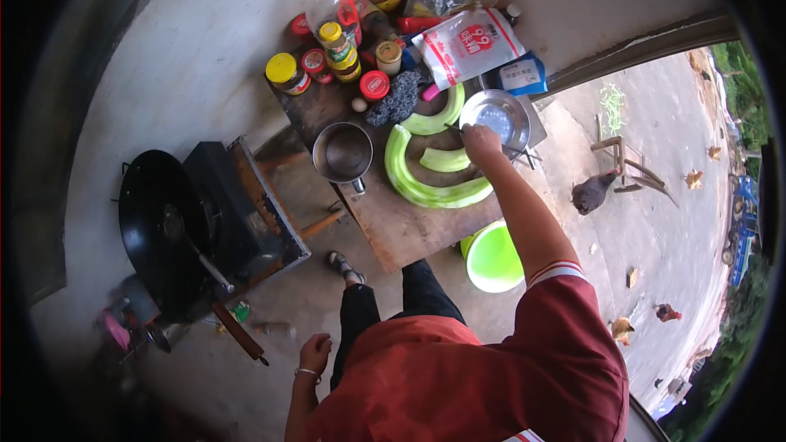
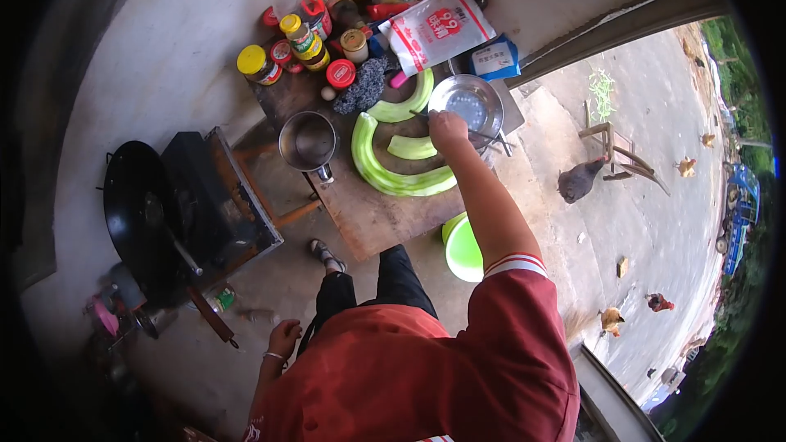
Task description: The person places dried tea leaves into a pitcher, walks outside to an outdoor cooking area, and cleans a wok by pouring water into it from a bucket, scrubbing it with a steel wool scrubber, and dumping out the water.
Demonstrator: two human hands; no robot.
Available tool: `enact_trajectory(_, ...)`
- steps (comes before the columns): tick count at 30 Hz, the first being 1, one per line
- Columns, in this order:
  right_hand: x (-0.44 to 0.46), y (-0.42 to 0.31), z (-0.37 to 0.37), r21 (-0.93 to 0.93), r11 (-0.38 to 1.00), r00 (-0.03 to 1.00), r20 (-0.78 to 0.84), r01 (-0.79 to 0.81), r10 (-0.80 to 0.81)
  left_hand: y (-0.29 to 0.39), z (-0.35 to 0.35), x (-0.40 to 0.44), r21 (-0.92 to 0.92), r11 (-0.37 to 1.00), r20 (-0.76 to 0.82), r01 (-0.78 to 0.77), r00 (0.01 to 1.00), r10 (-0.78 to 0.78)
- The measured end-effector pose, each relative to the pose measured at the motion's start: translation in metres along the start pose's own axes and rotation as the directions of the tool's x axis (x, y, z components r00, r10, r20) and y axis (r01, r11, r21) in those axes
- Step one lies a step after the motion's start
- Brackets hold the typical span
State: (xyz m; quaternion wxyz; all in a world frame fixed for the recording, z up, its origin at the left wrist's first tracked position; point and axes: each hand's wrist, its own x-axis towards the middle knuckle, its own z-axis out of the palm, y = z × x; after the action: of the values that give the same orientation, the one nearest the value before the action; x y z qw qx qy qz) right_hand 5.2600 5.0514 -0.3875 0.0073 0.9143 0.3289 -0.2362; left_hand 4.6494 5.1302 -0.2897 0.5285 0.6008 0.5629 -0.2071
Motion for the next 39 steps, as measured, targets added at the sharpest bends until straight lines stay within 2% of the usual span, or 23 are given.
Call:
enact_trajectory(2, 0.003, -0.003, 0.009, -0.192, 0.972, 0.982, -0.101, 0.137, -0.159, -0.003, 0.001, -0.001, 0.031, 1.0, 0.001, 0.0, 1.0, 0.0)
enact_trajectory(3, 0.004, -0.004, 0.01, -0.186, 0.973, 0.988, -0.053, 0.134, -0.146, -0.008, 0.002, 0.0, 0.01, 1.0, -0.002, 0.017, 1.0, -0.017)
enact_trajectory(8, 0.005, -0.019, -0.002, -0.196, 0.965, 0.98, -0.068, 0.172, -0.188, -0.021, 0.004, 0.0, -0.056, 0.998, -0.021, 0.018, 1.0, -0.019)
enact_trajectory(10, -0.005, -0.043, -0.021, -0.201, 0.961, 0.974, -0.09, 0.189, -0.21, -0.018, 0.003, 0.0, 0.018, 1.0, -0.026, -0.011, 1.0, 0.012)
enact_trajectory(12, -0.019, -0.071, -0.029, 0.005, 0.939, 0.915, -0.224, 0.345, -0.335, -0.018, 0.006, -0.001, -0.022, 1.0, -0.046, -0.01, 0.999, 0.009)
enact_trajectory(13, -0.028, -0.091, -0.029, 0.166, 0.916, 0.925, -0.177, 0.365, -0.336, -0.018, 0.007, -0.003, -0.046, 0.999, -0.054, -0.021, 0.998, 0.019)
enact_trajectory(14, -0.038, -0.115, -0.026, 0.282, 0.923, 0.965, -0.042, 0.261, -0.26, -0.019, 0.008, -0.005, -0.048, 0.999, -0.063, -0.02, 0.998, 0.017)
enact_trajectory(15, -0.034, -0.121, 0.011, 0.398, 0.856, 0.923, 0.054, 0.33, -0.382, -0.019, 0.01, -0.005, -0.056, 0.998, -0.064, -0.002, 0.998, -0.001)
enact_trajectory(16, -0.052, -0.14, 0.005, 0.557, 0.786, 0.894, 0.161, 0.268, -0.419, -0.018, 0.012, -0.005, -0.064, 0.998, -0.064, 0.012, 0.998, -0.016)
enact_trajectory(17, -0.058, -0.158, 0.032, 0.62, 0.777, 0.923, 0.224, 0.113, -0.313, -0.02, 0.016, -0.005, -0.125, 0.992, -0.07, 0.022, 0.997, -0.031)
enact_trajectory(18, -0.069, -0.175, 0.042, 0.675, 0.733, 0.96, 0.146, 0.081, -0.241, -0.018, 0.018, -0.007, -0.129, 0.992, -0.076, 0.017, 0.997, -0.027)
enact_trajectory(19, -0.073, -0.188, 0.053, 0.658, 0.739, 0.972, 0.042, 0.147, -0.232, -0.016, 0.02, -0.01, -0.116, 0.993, -0.075, 0.017, 0.997, -0.025)
enact_trajectory(20, -0.071, -0.197, 0.063, 0.66, 0.736, 0.971, 0.043, 0.149, -0.235, -0.016, 0.02, -0.014, -0.101, 0.995, -0.073, 0.019, 0.997, -0.027)
enact_trajectory(22, -0.069, -0.21, 0.08, 0.833, 0.55, 0.989, 0.039, 0.048, -0.145, -0.017, 0.019, -0.021, -0.079, 0.997, -0.073, 0.008, 0.997, -0.014)
enact_trajectory(23, -0.077, -0.219, 0.079, 0.971, 0.233, 0.989, 0.081, -0.051, -0.12, -0.019, 0.019, -0.023, -0.059, 0.998, -0.07, -0.007, 0.998, 0.003)
enact_trajectory(27, -0.101, -0.224, 0.062, 0.984, 0.179, 0.993, 0.024, -0.003, -0.118, -0.031, 0.012, -0.025, 0.013, 0.999, -0.04, -0.045, 0.998, 0.045)
enact_trajectory(29, -0.135, -0.213, 0.037, 0.9, 0.412, 0.987, -0.093, 0.141, -0.135, -0.038, 0.007, -0.02, 0.054, 0.996, -0.001, -0.072, 0.997, 0.072)
enact_trajectory(30, -0.154, -0.204, 0.036, 0.899, 0.419, 0.991, -0.094, 0.128, -0.1, -0.045, 0.005, -0.017, 0.06, 0.995, 0.0, -0.084, 0.996, 0.084)
enact_trajectory(32, -0.204, -0.182, 0.043, 0.938, 0.308, 0.981, -0.113, 0.159, -0.16, -0.066, 0.005, -0.007, 0.089, 0.99, 0.051, -0.109, 0.993, 0.105)
enact_trajectory(34, -0.265, -0.15, 0.05, 0.951, 0.291, 0.992, -0.074, 0.102, -0.106, -0.093, 0.007, 0.008, -0.044, 0.996, 0.065, -0.081, 0.994, 0.084)
enact_trajectory(36, -0.328, -0.117, 0.069, 0.968, 0.25, 0.999, -0.011, -0.002, 0.051, -0.109, 0.01, 0.017, 0.008, 0.997, 0.155, -0.07, 0.986, 0.068)
enact_trajectory(38, -0.387, -0.084, 0.093, 0.963, 0.232, 0.963, 0.077, -0.139, 0.26, -0.131, 0.016, 0.023, -0.031, 0.994, 0.199, 0.101, 0.975, -0.093)
enact_trajectory(39, -0.408, -0.065, 0.115, 0.968, 0.189, 0.929, 0.088, -0.164, 0.358, -0.138, 0.02, 0.023, -0.001, 0.994, 0.215, 0.108, 0.971, -0.105)
